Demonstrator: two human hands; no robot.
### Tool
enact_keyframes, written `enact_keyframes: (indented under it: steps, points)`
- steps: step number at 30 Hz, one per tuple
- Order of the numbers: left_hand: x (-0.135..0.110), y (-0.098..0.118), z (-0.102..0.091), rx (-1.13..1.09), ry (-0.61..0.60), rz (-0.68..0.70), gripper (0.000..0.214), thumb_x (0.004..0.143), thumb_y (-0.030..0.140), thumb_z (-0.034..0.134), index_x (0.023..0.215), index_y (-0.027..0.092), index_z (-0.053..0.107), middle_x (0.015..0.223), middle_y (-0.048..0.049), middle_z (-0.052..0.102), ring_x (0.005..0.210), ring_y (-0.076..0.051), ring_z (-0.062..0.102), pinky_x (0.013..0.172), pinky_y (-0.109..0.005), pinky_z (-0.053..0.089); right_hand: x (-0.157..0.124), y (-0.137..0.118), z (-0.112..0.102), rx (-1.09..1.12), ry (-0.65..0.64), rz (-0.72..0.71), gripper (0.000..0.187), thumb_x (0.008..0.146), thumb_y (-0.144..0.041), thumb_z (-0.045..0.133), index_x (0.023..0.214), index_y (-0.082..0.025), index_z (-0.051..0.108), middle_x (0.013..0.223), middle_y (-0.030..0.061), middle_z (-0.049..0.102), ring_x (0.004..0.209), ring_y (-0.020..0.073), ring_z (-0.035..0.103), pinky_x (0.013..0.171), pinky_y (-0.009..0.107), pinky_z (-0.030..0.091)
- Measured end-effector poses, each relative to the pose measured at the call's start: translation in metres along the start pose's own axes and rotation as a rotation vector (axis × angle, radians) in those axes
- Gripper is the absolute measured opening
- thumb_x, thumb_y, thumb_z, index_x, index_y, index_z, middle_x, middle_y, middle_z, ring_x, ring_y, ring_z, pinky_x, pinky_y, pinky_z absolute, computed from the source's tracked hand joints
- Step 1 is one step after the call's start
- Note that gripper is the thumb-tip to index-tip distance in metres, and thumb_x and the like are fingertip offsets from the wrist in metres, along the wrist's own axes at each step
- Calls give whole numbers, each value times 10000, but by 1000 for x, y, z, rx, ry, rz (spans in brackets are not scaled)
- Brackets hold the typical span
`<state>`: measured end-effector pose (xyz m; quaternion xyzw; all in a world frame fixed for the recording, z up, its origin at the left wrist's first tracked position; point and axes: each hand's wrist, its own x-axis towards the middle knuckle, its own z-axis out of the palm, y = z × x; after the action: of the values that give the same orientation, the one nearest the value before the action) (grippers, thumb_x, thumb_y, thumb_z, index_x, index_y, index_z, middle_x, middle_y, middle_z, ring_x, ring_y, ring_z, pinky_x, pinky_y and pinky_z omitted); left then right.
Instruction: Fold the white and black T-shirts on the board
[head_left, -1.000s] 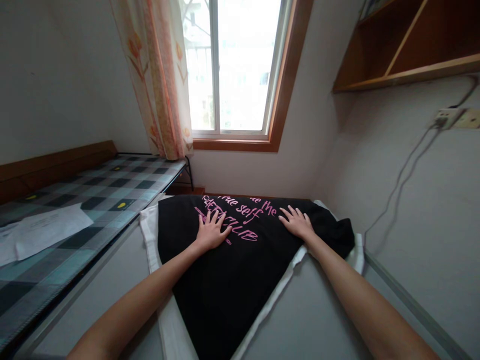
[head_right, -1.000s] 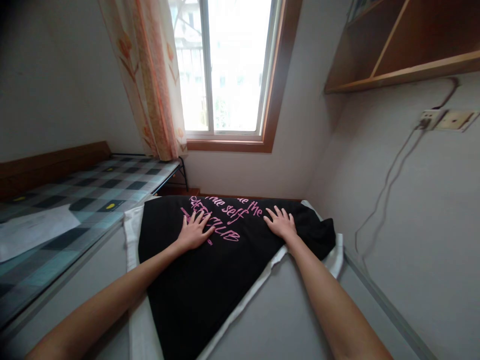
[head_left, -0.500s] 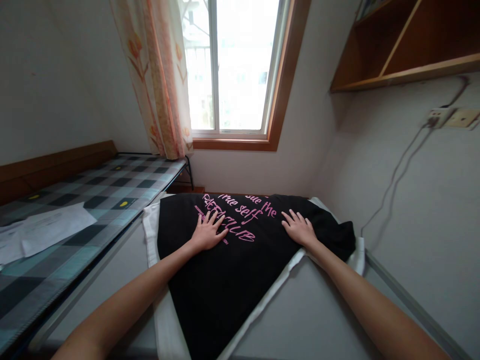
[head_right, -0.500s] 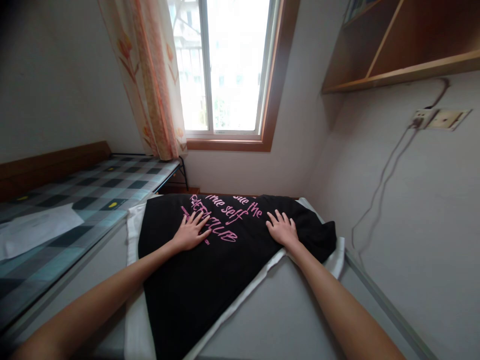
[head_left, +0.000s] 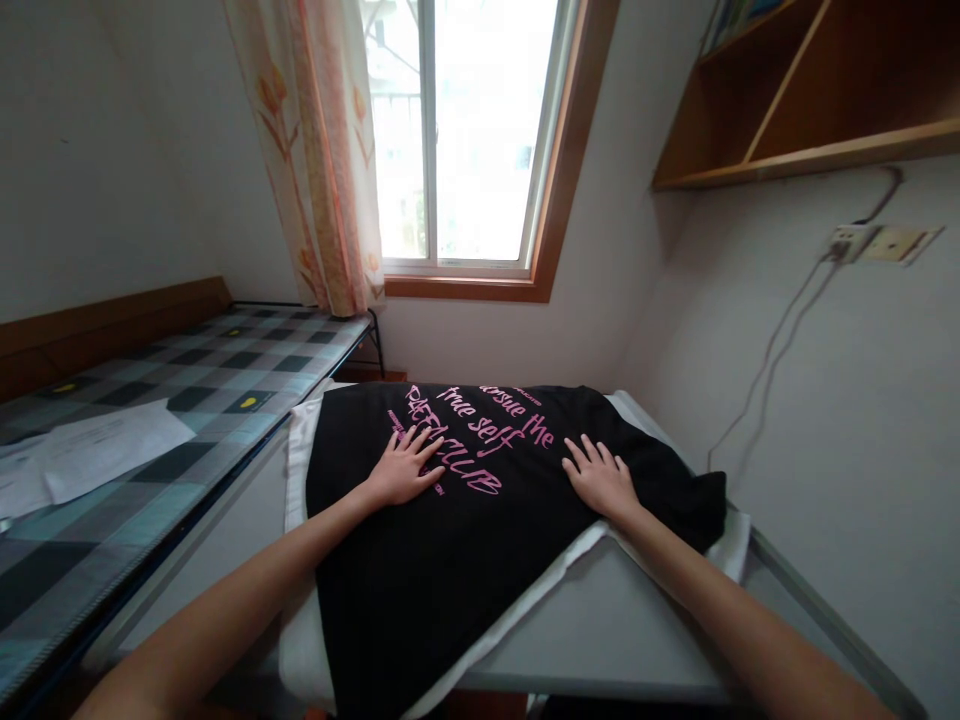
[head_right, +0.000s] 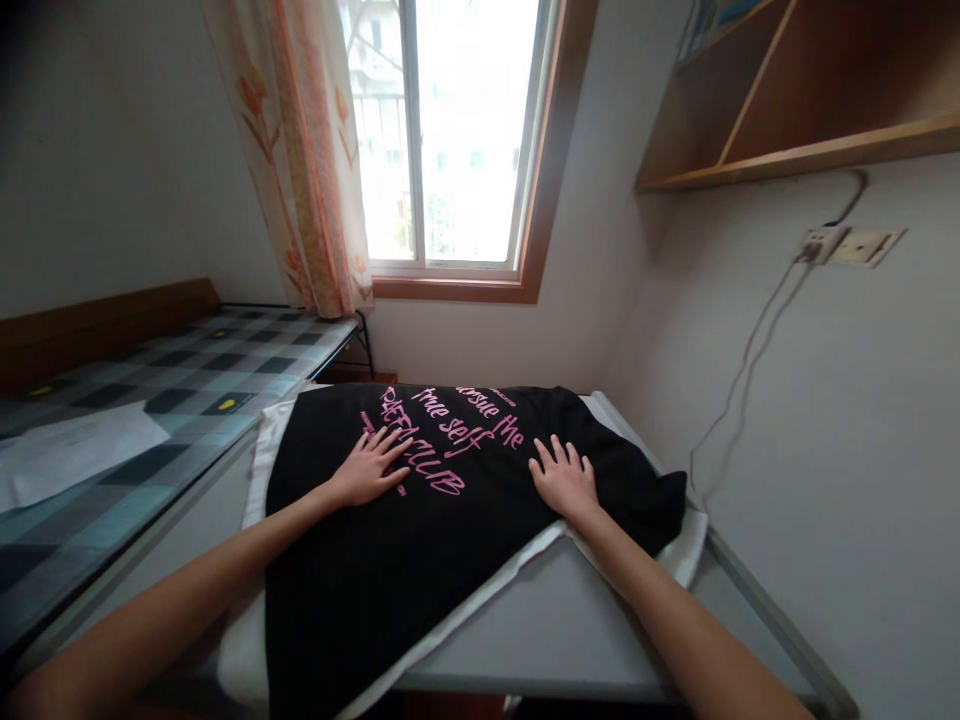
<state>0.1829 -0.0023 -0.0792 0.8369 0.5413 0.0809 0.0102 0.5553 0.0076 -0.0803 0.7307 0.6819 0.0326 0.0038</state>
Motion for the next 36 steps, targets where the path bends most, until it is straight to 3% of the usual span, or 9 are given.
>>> enact_keyframes:
  steps: [9, 13, 16, 18, 22, 25, 30, 36]
  points:
    - [-28, -16, -2, 21, 6, 104, 632, 915, 644, 335, 1488, 387, 272, 1571, -1, 276, 1452, -287, 208, 1173, -518, 128, -55, -4, -17, -74, -64, -35, 613, 935, -561, 255, 1500, -329, 303, 1572, 52, 274, 1374, 349, 325, 1020, 540, 328]
    - [-37, -20, -5, 35, 0, 132, 618, 924, 630, 324, 1488, 383, 275, 1579, 0, 255, 1451, -272, 216, 1178, -492, 147, -59, 4, -26, -103, -45, -130, 662, 904, -640, 267, 1468, -315, 383, 1515, 93, 380, 1269, 382, 435, 964, 533, 367]
    - [-40, -16, -9, 34, 30, 73, 628, 934, 623, 286, 1495, 341, 287, 1592, -27, 216, 1448, -263, 229, 1176, -462, 182, -36, 14, -36, -65, -7, -171, 671, 898, -673, 218, 1356, -300, 536, 1367, 113, 529, 1128, 346, 541, 928, 503, 397]
    - [-44, -11, -11, 45, 70, -30, 635, 944, 607, 253, 1498, 299, 303, 1586, -57, 234, 1445, -268, 239, 1171, -456, 201, -12, 21, -40, -28, 21, -170, 664, 912, -646, 200, 1319, -275, 570, 1334, 119, 545, 1125, 323, 544, 945, 480, 397]
    - [-59, -10, -12, 121, 120, -332, 646, 925, 607, 297, 1478, 280, 364, 1549, -88, 323, 1432, -365, 229, 1147, -572, 157, 38, 31, -35, 7, 45, -181, 647, 912, -640, 240, 1425, -309, 451, 1482, 79, 415, 1330, 318, 381, 1069, 488, 307]
    - [-76, -17, -12, 159, 80, -481, 659, 889, 639, 350, 1466, 322, 378, 1560, -78, 300, 1427, -437, 181, 1102, -667, 119, 62, 31, -21, 19, 5, -222, 641, 907, -657, 243, 1473, -374, 349, 1551, 37, 315, 1402, 315, 279, 1106, 523, 251]
    - [-89, -34, -13, 101, -19, -487, 654, 894, 659, 308, 1481, 370, 312, 1580, -58, 250, 1433, -417, 180, 1086, -660, 176, 80, 26, 2, 35, -39, -234, 628, 906, -667, 226, 1475, -417, 314, 1587, 5, 236, 1429, 331, 224, 1117, 569, 207]
    - [-51, -63, -12, 75, -28, -426, 647, 902, 662, 289, 1479, 372, 315, 1584, -59, 239, 1442, -404, 158, 1095, -653, 156, 93, 23, 8, 53, -16, -146, 605, 927, -623, 209, 1482, -403, 306, 1587, 4, 239, 1432, 306, 226, 1127, 546, 209]
